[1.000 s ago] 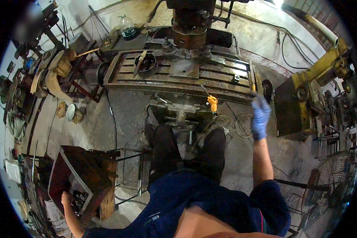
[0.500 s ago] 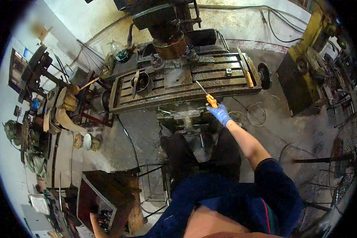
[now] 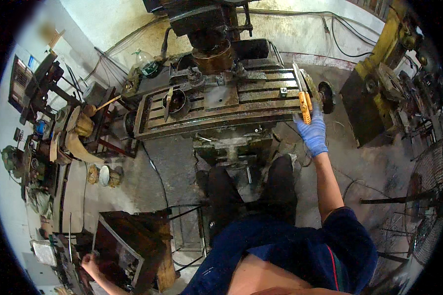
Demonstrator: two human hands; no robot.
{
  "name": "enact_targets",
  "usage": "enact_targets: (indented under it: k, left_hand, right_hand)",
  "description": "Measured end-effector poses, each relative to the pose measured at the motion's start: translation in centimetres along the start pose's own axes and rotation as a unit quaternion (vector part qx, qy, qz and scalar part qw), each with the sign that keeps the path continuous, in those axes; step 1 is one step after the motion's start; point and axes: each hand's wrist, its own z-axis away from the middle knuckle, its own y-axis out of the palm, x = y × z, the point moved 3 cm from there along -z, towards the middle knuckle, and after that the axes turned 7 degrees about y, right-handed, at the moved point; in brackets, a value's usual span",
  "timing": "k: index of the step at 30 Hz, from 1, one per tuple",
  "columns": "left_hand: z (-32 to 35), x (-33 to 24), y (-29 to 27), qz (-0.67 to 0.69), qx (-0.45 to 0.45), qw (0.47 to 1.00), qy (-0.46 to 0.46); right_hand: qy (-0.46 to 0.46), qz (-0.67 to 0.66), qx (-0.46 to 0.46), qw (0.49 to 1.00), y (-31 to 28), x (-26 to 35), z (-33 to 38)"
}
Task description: The person deburrs small metal parts with a tool. They pick the parts from a container and place them on the table of a machine.
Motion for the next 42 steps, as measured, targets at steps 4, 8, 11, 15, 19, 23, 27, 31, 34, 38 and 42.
enact_targets:
  k: [4,8,11,15,19,23,27,31,34,38,42]
  left_hand:
    - [-5.4,-5.1,1.5,0.219,0.033,0.975,-0.02]
    - [-6.9,-16.9,8.3,0.176,0.048,0.981,0.071]
    - [-6.4,-21.3,14.0,0.147,0.141,0.972,0.117]
    - [-5.4,-24.5,21.2,0.06,0.236,0.943,0.225]
    - [-3.4,-31.6,26.5,-0.034,0.263,0.907,0.326]
    - [-3.1,-34.8,32.2,0.048,0.329,0.889,0.316]
    - [-0.5,-37.8,38.2,0.045,0.424,0.859,0.283]
    - [2.6,-40.1,45.1,0.15,0.443,0.822,0.326]
    - [4.6,-41.9,48.0,0.197,0.494,0.804,0.266]
    - [4.3,-44.2,50.8,0.17,0.444,0.823,0.312]
    - [3.6,-46.7,53.6,0.1,0.264,0.807,0.519]
  right_hand:
    - [-0.055,0.152,0.123,0.979,1.0,4.0,0.6]
    - [-0.063,0.202,0.351,0.912,6.2,7.0,0.2]
    - [-0.097,0.299,0.393,0.864,8.2,10.3,-0.1]
    - [-0.098,0.32,0.38,0.862,11.5,12.1,-1.9]
    - [-0.073,0.335,0.37,0.863,15.1,11.6,-4.1]
    - [-0.056,0.308,0.378,0.871,14.5,11.2,-3.2]
    - [-0.124,0.259,0.484,0.826,11.4,10.9,0.0]
    - [-0.164,0.147,0.563,0.797,5.6,9.7,2.2]
    - [-0.162,0.198,0.511,0.82,2.7,9.4,3.4]
    - [-0.125,0.181,0.507,0.833,2.0,9.0,2.1]
    - [0.009,-0.05,0.446,0.894,3.2,8.9,-0.3]
